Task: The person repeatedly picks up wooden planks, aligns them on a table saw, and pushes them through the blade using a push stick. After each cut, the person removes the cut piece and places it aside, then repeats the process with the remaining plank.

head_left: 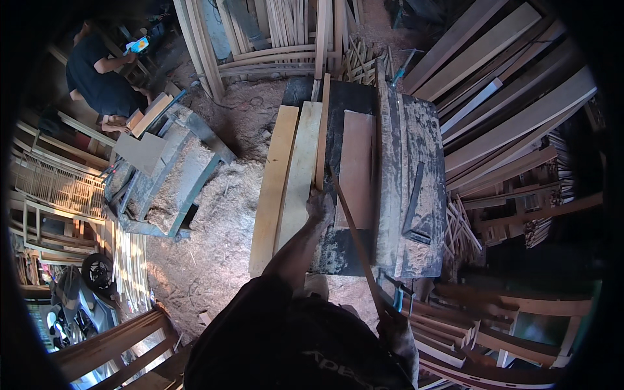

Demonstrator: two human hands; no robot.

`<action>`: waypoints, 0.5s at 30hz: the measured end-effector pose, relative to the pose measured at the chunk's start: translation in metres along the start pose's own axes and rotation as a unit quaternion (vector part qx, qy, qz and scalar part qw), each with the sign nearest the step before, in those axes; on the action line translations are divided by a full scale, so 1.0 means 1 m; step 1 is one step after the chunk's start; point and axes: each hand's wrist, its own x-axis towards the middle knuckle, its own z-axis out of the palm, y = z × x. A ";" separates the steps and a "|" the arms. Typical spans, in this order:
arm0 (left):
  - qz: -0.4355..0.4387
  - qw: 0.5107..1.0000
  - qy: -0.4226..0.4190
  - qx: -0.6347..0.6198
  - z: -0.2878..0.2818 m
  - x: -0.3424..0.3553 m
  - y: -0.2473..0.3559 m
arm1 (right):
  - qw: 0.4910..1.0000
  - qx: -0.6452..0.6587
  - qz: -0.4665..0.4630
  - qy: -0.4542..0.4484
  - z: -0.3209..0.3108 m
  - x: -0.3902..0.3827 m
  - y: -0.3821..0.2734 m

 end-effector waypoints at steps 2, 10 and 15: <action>-0.009 1.000 0.002 -0.004 0.010 0.004 -0.001 | 1.000 -0.011 -0.016 0.011 0.002 -0.003 0.010; -0.074 0.995 0.038 -0.062 0.011 -0.020 0.002 | 1.000 -0.019 -0.020 0.014 0.015 -0.028 0.060; -0.116 0.988 -0.054 -0.091 -0.002 -0.025 0.009 | 0.990 0.119 0.061 0.040 0.018 -0.060 0.074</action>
